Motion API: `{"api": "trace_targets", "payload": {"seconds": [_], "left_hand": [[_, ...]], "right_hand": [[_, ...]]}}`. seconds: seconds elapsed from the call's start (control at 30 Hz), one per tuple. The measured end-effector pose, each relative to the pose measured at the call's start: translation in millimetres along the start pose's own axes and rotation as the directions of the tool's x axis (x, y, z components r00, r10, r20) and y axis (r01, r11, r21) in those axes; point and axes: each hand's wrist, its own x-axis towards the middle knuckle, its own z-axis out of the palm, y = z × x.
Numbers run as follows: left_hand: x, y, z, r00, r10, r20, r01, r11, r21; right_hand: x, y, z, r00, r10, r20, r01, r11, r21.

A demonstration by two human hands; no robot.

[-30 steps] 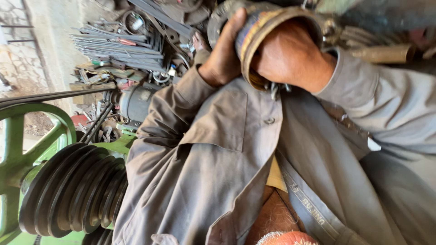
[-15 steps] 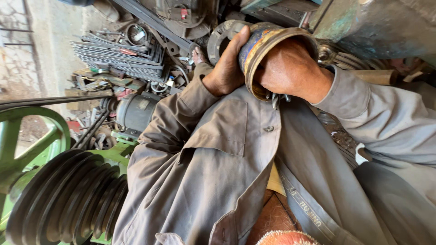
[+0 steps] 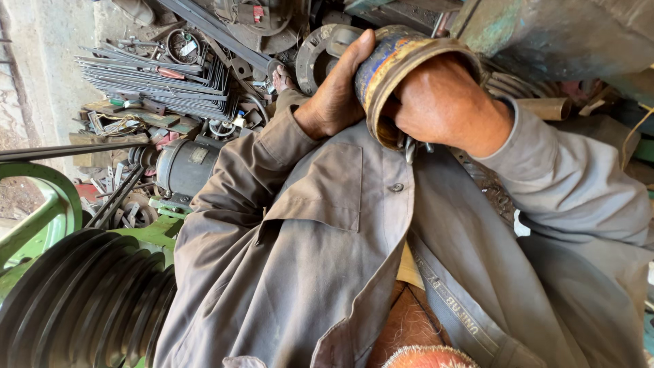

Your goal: The person handles a metal component, then picks up a cylindrical container filled with metal rods and bolts. They repeatedly reach into the container, pick out individual rods, and place them back inside, seemingly sorting or organizing the contents.

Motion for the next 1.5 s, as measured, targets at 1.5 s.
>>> {"api": "trace_targets", "payload": {"seconds": [1.5], "left_hand": [[-1.1,-20.0,-13.5,0.988,-0.056,-0.142,0.07,0.993,0.098]], "right_hand": [[-30.7,-22.5,29.1,0.922,0.328,-0.203,-0.262,0.918,0.296]]}}
